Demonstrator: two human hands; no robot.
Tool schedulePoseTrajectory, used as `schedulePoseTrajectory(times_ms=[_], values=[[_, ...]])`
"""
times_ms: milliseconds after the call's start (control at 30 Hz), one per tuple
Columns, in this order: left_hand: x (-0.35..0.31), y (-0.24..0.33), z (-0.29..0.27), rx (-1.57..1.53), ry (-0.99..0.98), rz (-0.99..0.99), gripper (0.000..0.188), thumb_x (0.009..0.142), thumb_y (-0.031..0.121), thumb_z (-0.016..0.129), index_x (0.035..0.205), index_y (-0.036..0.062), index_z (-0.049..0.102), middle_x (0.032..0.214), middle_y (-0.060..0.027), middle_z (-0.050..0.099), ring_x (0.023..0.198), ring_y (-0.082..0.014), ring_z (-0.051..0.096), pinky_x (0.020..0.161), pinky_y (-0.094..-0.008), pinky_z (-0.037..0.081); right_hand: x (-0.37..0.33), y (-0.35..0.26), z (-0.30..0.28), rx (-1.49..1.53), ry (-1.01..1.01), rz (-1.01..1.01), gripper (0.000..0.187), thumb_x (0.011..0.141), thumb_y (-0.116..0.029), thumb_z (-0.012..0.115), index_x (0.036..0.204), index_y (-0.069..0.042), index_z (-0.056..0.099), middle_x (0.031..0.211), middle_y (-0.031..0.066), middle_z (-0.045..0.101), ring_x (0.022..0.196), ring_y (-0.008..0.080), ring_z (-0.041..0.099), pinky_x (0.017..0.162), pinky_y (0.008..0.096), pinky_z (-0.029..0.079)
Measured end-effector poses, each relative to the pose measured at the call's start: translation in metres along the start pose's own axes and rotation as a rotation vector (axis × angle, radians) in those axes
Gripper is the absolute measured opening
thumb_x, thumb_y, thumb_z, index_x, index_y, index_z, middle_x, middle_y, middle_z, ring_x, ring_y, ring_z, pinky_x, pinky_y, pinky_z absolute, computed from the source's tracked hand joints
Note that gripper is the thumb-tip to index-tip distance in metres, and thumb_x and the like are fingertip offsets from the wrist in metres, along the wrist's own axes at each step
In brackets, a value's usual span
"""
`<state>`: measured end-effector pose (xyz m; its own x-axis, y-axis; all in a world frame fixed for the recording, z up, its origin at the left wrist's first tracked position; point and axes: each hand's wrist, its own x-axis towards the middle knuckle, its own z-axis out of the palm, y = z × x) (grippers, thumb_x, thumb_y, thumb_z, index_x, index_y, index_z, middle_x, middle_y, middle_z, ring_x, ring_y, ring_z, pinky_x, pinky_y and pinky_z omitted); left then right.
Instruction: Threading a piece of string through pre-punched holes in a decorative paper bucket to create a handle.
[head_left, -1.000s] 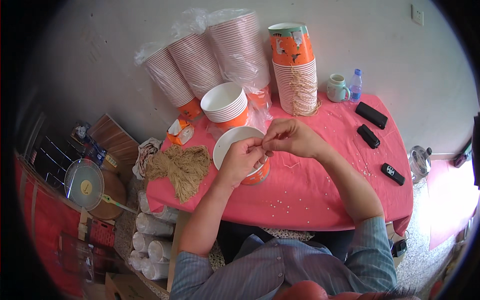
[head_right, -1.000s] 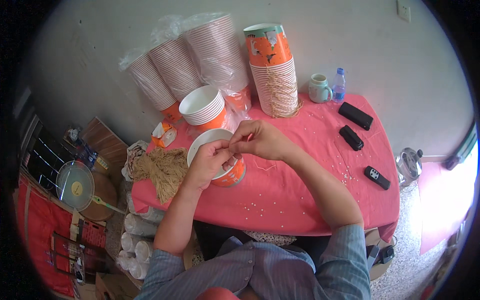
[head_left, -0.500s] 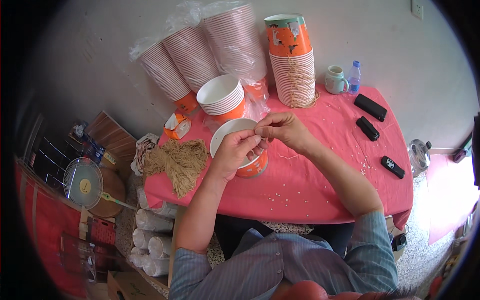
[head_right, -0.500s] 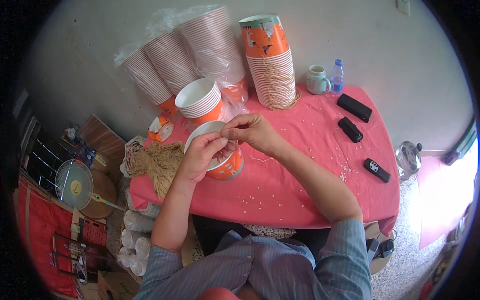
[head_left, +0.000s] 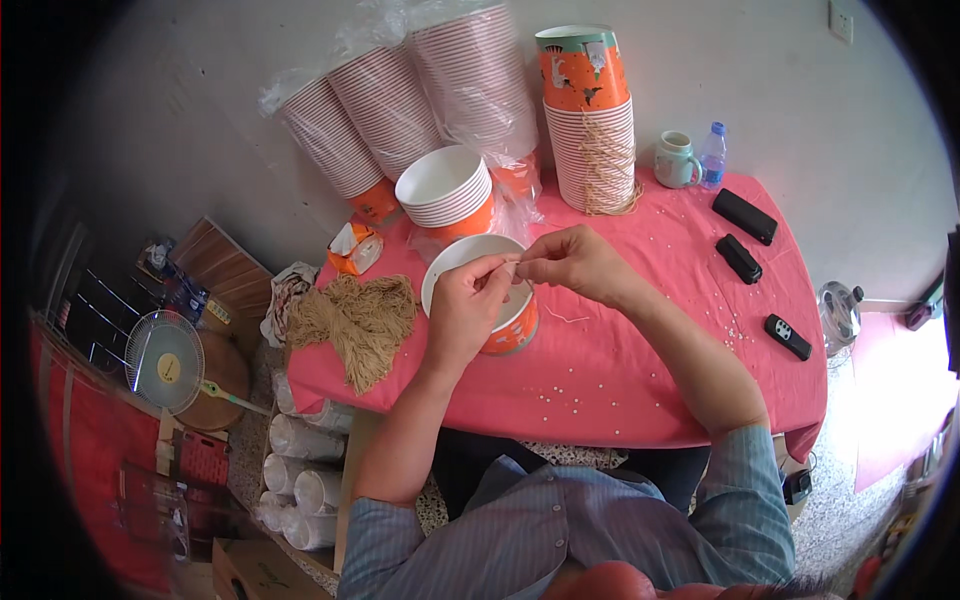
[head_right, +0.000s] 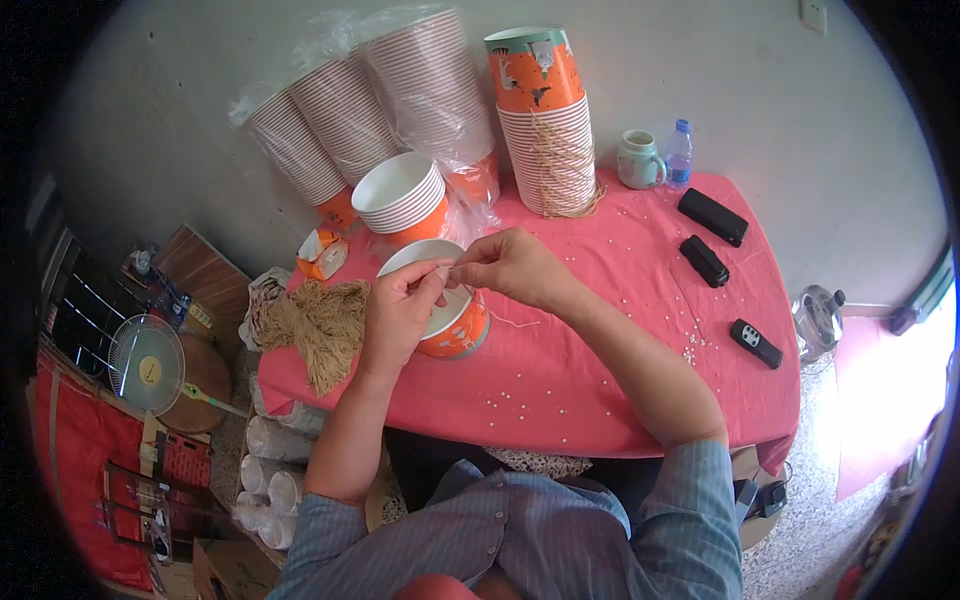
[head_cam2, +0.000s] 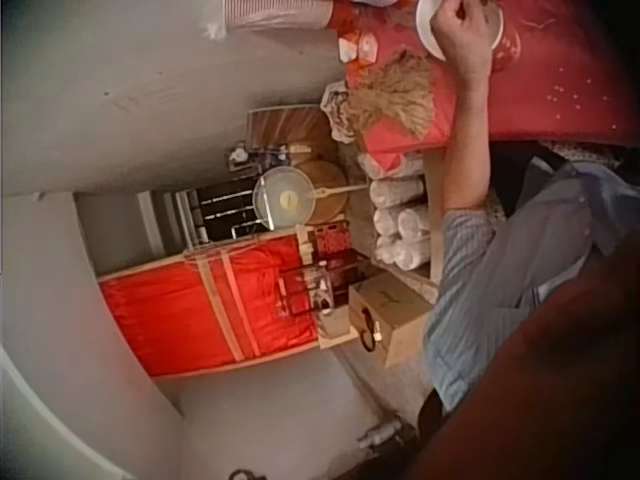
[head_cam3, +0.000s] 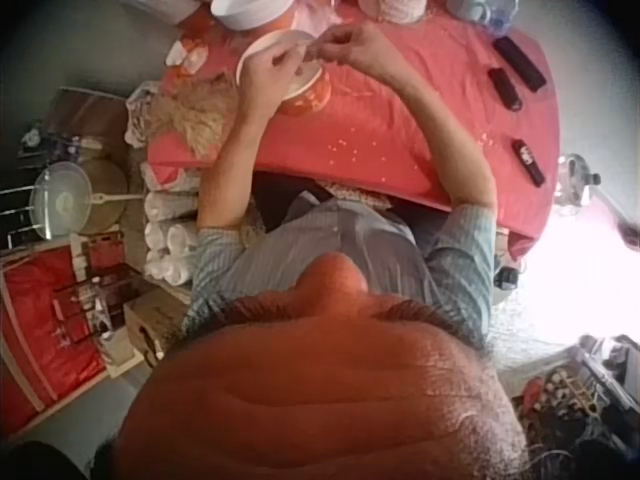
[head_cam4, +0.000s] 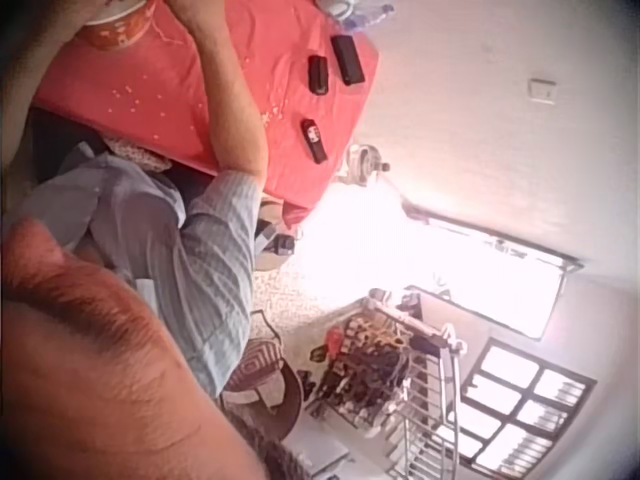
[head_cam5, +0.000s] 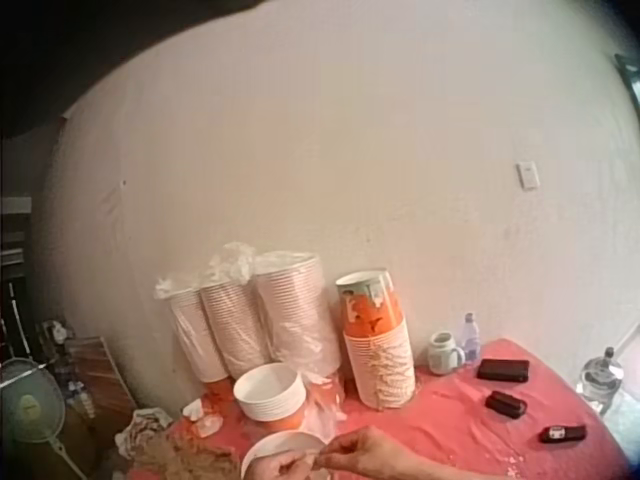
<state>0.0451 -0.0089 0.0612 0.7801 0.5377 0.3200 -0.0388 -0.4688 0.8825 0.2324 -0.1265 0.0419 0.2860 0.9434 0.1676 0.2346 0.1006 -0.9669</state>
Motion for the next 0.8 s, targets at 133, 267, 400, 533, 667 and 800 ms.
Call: schedulePoseTrajectory(times_ms=[133,267,400,533,667,800], values=[[-0.003,0.0,0.002,0.014,0.03,0.039,0.025,0.109,0.012,0.065,0.124,-0.0037,0.078,0.093,-0.0054,0.079,0.079,-0.008,0.068,0.073,-0.0252,0.056,0.002,0.007,0.003,0.152,0.038,-0.003,0.015,0.1,-0.009,0.078,0.11,0.002,0.081,0.098,0.0054,0.081,0.09,0.01,0.073,0.083,0.0286,0.058],[-0.004,0.001,0.005,-0.029,0.042,0.061,0.024,0.109,0.012,0.065,0.123,-0.0034,0.078,0.091,-0.0052,0.079,0.079,-0.0074,0.068,0.072,-0.0246,0.055,0.005,0.018,0.007,0.295,0.046,-0.088,0.011,0.1,-0.01,0.076,0.104,0.0,0.08,0.091,0.0013,0.077,0.084,0.0067,0.068,0.075,0.0258,0.055],[-0.003,0.002,0.005,-0.11,0.042,0.019,0.022,0.109,0.012,0.065,0.12,-0.0012,0.08,0.09,-0.001,0.076,0.073,-0.0044,0.06,0.066,-0.0221,0.049,0.003,0.013,0.01,0.26,0.061,-0.129,0.01,0.1,-0.008,0.075,0.101,0.0,0.079,0.09,0.0007,0.076,0.084,0.0062,0.067,0.076,0.0266,0.056],[-0.002,-0.002,0.005,-0.189,0.062,-0.056,0.016,0.109,0.013,0.066,0.112,0.001,0.076,0.09,-0.002,0.077,0.072,-0.0046,0.062,0.064,-0.0214,0.046,0.002,0.011,0.008,0.162,0.066,-0.12,0.009,0.097,-0.005,0.073,0.1,0.001,0.078,0.088,0.0007,0.075,0.084,0.0066,0.068,0.079,0.0268,0.056],[-0.003,-0.006,0.006,-0.221,0.085,-0.084,0.01,0.108,0.012,0.067,0.109,0.0024,0.071,0.092,-0.0033,0.078,0.074,-0.0048,0.063,0.064,-0.0211,0.046,0.001,0.007,0.004,0.034,0.045,-0.102,0.009,0.095,-0.006,0.073,0.098,0.001,0.077,0.087,0.0015,0.074,0.085,0.0079,0.069,0.08,0.0279,0.056],[-0.002,-0.005,0.004,-0.189,0.047,-0.092,0.012,0.108,0.008,0.066,0.111,-0.0031,0.068,0.094,-0.0085,0.08,0.082,-0.0094,0.072,0.073,-0.0259,0.056,-0.005,-0.007,0.005,0.05,0.056,-0.083,0.012,0.095,-0.008,0.074,0.1,0.002,0.077,0.088,0.0023,0.075,0.085,0.0096,0.07,0.081,0.0298,0.058]])
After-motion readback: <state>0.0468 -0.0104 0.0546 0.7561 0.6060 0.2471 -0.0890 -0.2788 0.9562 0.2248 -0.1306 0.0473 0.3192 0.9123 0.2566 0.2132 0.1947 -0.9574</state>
